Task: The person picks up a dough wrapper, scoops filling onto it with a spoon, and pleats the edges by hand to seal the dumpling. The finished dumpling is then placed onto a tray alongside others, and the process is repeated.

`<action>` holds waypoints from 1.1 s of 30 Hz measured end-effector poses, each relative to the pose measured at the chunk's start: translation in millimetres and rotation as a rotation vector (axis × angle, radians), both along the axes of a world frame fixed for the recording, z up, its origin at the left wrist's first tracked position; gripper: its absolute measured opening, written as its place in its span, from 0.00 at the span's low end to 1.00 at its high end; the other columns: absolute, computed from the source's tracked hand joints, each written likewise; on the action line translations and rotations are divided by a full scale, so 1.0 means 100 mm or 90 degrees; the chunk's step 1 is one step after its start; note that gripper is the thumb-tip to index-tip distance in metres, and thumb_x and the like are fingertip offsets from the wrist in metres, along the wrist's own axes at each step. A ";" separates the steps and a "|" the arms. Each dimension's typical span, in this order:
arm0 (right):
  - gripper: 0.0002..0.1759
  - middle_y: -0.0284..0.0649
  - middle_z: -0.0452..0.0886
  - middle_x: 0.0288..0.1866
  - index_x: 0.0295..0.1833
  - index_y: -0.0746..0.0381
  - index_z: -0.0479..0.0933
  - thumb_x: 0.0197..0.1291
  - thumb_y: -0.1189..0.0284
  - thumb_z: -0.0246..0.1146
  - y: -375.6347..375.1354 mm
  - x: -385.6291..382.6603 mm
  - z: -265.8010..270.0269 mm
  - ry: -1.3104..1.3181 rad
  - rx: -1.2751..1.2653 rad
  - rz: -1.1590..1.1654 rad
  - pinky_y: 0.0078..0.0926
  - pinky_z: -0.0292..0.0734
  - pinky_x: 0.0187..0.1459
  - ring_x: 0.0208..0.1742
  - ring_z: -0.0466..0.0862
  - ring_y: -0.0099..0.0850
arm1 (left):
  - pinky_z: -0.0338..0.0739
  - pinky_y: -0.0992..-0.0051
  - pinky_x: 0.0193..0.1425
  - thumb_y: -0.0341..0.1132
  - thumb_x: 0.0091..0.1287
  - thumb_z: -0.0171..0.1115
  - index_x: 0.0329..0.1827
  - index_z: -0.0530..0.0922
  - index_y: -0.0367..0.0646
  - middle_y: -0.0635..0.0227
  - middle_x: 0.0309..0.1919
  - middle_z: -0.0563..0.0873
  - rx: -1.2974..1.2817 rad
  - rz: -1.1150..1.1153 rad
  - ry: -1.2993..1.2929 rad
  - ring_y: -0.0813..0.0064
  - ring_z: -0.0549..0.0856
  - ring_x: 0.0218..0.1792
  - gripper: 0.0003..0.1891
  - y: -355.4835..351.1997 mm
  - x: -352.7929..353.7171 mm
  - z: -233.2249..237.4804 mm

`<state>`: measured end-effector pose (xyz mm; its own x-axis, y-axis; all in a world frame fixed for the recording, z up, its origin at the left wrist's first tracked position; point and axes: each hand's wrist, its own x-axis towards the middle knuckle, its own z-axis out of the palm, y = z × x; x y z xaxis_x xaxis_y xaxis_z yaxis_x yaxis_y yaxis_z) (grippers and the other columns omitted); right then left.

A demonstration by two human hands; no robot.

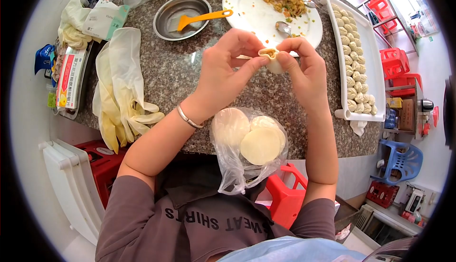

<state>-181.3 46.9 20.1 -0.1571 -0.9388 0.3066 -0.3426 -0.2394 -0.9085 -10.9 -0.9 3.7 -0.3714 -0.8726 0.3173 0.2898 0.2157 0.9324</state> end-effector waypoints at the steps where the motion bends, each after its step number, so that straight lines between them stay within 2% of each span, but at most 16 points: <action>1: 0.05 0.40 0.81 0.37 0.38 0.67 0.78 0.60 0.76 0.65 -0.01 0.00 0.01 0.042 -0.029 0.008 0.27 0.74 0.44 0.39 0.81 0.31 | 0.86 0.76 0.45 0.24 0.63 0.67 0.42 0.81 0.35 0.65 0.40 0.87 0.001 0.000 -0.001 0.77 0.87 0.43 0.07 0.00 0.00 0.00; 6: 0.04 0.40 0.82 0.35 0.37 0.66 0.80 0.59 0.76 0.66 0.01 0.07 0.03 0.106 -0.075 -0.035 0.27 0.74 0.45 0.40 0.82 0.32 | 0.86 0.76 0.48 0.23 0.63 0.67 0.42 0.80 0.34 0.64 0.40 0.87 -0.063 0.013 -0.044 0.76 0.88 0.43 0.07 0.00 0.00 -0.04; 9: 0.04 0.40 0.83 0.34 0.36 0.65 0.80 0.58 0.76 0.67 0.02 0.10 0.04 0.148 -0.126 -0.065 0.29 0.74 0.45 0.40 0.82 0.35 | 0.87 0.75 0.48 0.22 0.63 0.66 0.42 0.81 0.34 0.64 0.40 0.87 -0.029 0.014 -0.018 0.76 0.88 0.43 0.07 0.00 0.01 -0.03; 11: 0.04 0.41 0.83 0.35 0.35 0.65 0.80 0.59 0.76 0.66 0.02 0.09 0.04 0.271 -0.183 -0.066 0.30 0.75 0.44 0.39 0.83 0.37 | 0.85 0.77 0.49 0.22 0.64 0.66 0.43 0.81 0.34 0.64 0.43 0.86 -0.028 -0.003 -0.032 0.77 0.87 0.44 0.06 0.00 0.03 -0.02; 13: 0.04 0.41 0.83 0.35 0.35 0.65 0.79 0.59 0.76 0.66 0.02 0.09 0.02 0.269 -0.192 -0.080 0.30 0.75 0.43 0.39 0.83 0.38 | 0.83 0.79 0.50 0.22 0.65 0.65 0.44 0.81 0.34 0.63 0.45 0.85 -0.026 -0.020 -0.048 0.79 0.85 0.45 0.06 0.00 0.03 -0.02; 15: 0.03 0.42 0.83 0.35 0.35 0.65 0.79 0.59 0.76 0.66 0.01 0.11 0.00 0.267 -0.201 -0.093 0.30 0.76 0.42 0.39 0.82 0.39 | 0.83 0.79 0.49 0.21 0.65 0.66 0.44 0.82 0.34 0.63 0.44 0.85 -0.111 -0.006 -0.069 0.79 0.85 0.45 0.07 -0.01 0.02 -0.02; 18: 0.04 0.42 0.82 0.35 0.37 0.65 0.79 0.60 0.76 0.65 0.02 0.13 -0.03 0.189 -0.175 -0.114 0.28 0.75 0.43 0.39 0.82 0.37 | 0.82 0.80 0.48 0.21 0.64 0.66 0.44 0.83 0.34 0.64 0.42 0.86 -0.087 -0.007 -0.120 0.79 0.85 0.44 0.07 -0.02 0.03 0.02; 20: 0.05 0.41 0.81 0.35 0.37 0.66 0.78 0.61 0.75 0.65 0.02 0.12 -0.04 0.062 -0.091 -0.087 0.27 0.74 0.45 0.39 0.81 0.34 | 0.84 0.79 0.47 0.22 0.63 0.67 0.42 0.84 0.34 0.63 0.40 0.87 -0.064 0.002 -0.080 0.78 0.86 0.42 0.06 -0.04 0.02 -0.06; 23: 0.05 0.41 0.81 0.35 0.38 0.66 0.78 0.61 0.75 0.65 0.00 0.01 -0.04 0.022 -0.009 -0.010 0.26 0.74 0.44 0.38 0.80 0.33 | 0.85 0.78 0.45 0.23 0.61 0.68 0.41 0.86 0.34 0.62 0.39 0.88 -0.054 0.005 -0.044 0.77 0.88 0.39 0.06 -0.05 0.03 -0.08; 26: 0.04 0.40 0.81 0.35 0.38 0.66 0.79 0.60 0.76 0.65 -0.03 0.03 -0.01 0.094 -0.082 0.021 0.26 0.74 0.44 0.38 0.80 0.32 | 0.83 0.79 0.47 0.21 0.62 0.67 0.41 0.85 0.34 0.62 0.41 0.87 -0.064 -0.019 -0.058 0.77 0.86 0.42 0.06 -0.04 0.06 -0.06; 31: 0.04 0.39 0.82 0.34 0.37 0.65 0.80 0.58 0.76 0.66 0.00 0.08 0.00 0.122 -0.082 -0.019 0.27 0.74 0.44 0.38 0.81 0.33 | 0.82 0.80 0.49 0.20 0.63 0.66 0.43 0.84 0.34 0.63 0.43 0.86 -0.051 -0.039 -0.074 0.78 0.85 0.44 0.07 -0.01 0.04 -0.02; 33: 0.04 0.39 0.82 0.34 0.36 0.65 0.80 0.58 0.76 0.66 0.00 0.12 0.01 0.120 -0.086 -0.039 0.28 0.74 0.44 0.37 0.81 0.33 | 0.86 0.79 0.44 0.24 0.62 0.67 0.40 0.86 0.33 0.62 0.40 0.87 -0.023 0.010 -0.048 0.77 0.87 0.40 0.06 0.00 0.02 -0.03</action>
